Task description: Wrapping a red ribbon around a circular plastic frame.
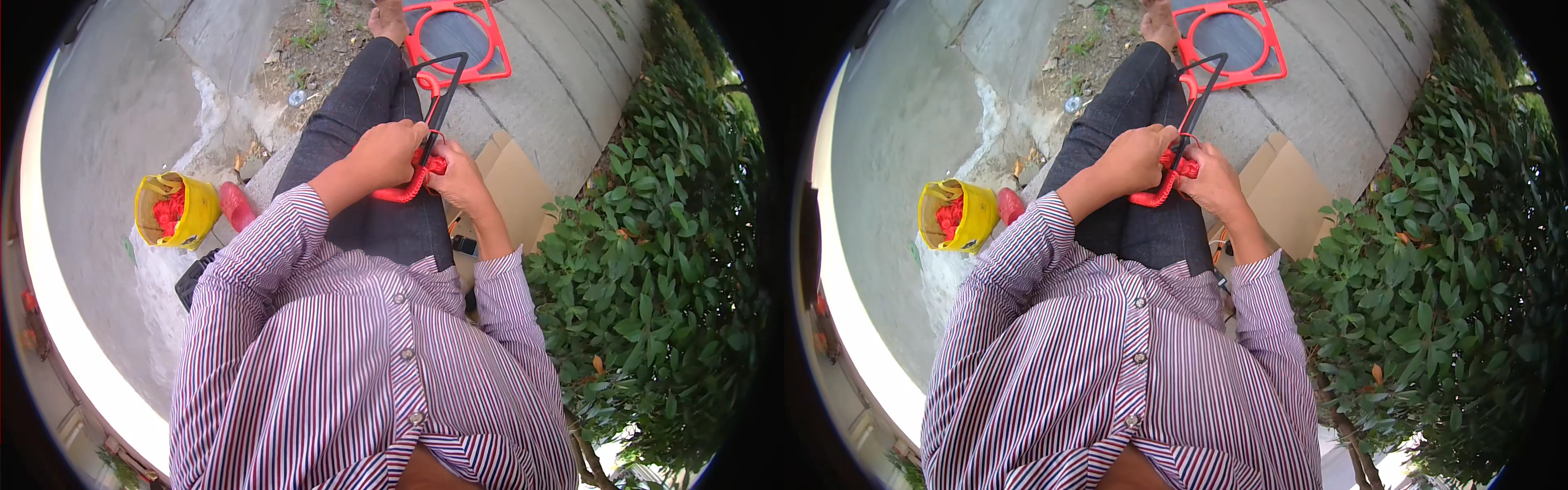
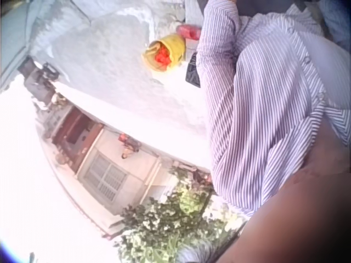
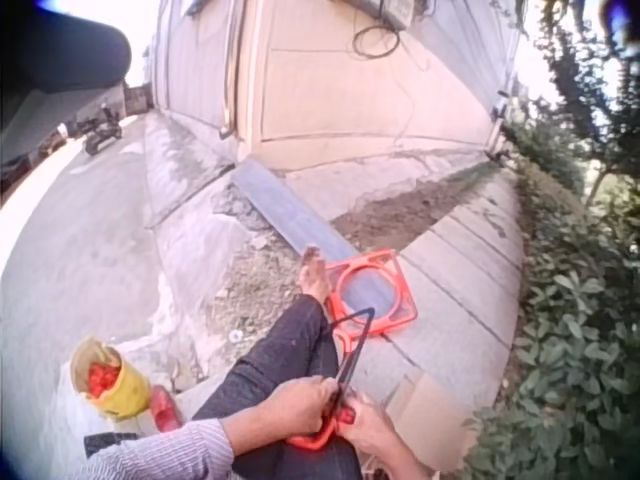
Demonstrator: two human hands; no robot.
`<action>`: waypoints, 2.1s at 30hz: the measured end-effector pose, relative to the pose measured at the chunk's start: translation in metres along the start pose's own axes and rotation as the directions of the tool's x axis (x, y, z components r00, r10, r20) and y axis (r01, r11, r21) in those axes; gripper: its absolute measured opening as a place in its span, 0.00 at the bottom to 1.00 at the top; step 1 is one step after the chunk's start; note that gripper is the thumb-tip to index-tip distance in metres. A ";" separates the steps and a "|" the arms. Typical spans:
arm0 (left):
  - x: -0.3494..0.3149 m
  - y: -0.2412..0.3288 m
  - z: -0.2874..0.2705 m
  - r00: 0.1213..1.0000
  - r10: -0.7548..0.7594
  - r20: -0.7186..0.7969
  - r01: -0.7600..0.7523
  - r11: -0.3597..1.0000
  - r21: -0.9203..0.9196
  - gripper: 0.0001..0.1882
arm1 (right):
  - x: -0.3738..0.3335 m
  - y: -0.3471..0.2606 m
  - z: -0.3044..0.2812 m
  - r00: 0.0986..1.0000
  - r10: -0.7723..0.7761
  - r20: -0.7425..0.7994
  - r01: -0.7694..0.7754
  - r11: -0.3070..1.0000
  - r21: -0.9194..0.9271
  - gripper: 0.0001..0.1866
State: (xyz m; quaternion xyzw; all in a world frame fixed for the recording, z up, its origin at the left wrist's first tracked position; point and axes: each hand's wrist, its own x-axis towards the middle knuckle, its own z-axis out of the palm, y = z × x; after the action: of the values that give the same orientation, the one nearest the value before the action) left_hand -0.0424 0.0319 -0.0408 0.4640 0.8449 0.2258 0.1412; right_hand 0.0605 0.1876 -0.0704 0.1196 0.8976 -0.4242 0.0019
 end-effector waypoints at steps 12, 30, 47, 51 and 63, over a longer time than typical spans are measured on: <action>-0.002 0.000 0.033 0.884 -0.306 0.354 0.408 0.133 -0.903 0.27 | -0.082 -0.049 -0.092 0.956 -0.141 -0.258 0.289 0.613 0.735 0.16; -0.005 0.015 0.043 0.934 -0.173 -0.312 -0.016 0.853 -0.522 0.32 | -0.115 -0.158 -0.116 0.743 -0.594 -0.307 0.185 -0.258 0.948 0.12; -0.014 -0.018 0.060 0.876 -0.277 -0.395 0.111 0.913 -0.393 0.14 | -0.011 -0.009 0.016 0.979 0.195 0.063 -0.197 0.817 0.542 0.18; -0.008 -0.026 0.025 0.804 -0.478 -0.354 0.125 0.717 -0.686 0.07 | -0.021 -0.026 0.003 0.975 0.182 -0.130 -0.041 0.718 0.695 0.21; -0.012 0.012 -0.002 0.882 -0.390 0.263 0.354 0.184 -0.917 0.04 | -0.071 -0.039 -0.075 0.831 0.097 -0.548 0.445 0.476 0.759 0.19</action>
State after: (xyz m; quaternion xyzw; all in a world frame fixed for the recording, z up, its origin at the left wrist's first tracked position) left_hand -0.0284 0.0267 -0.0324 0.0655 0.6309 0.6460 0.4247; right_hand 0.1284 0.2054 0.0145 0.1175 0.5327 -0.7632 -0.3462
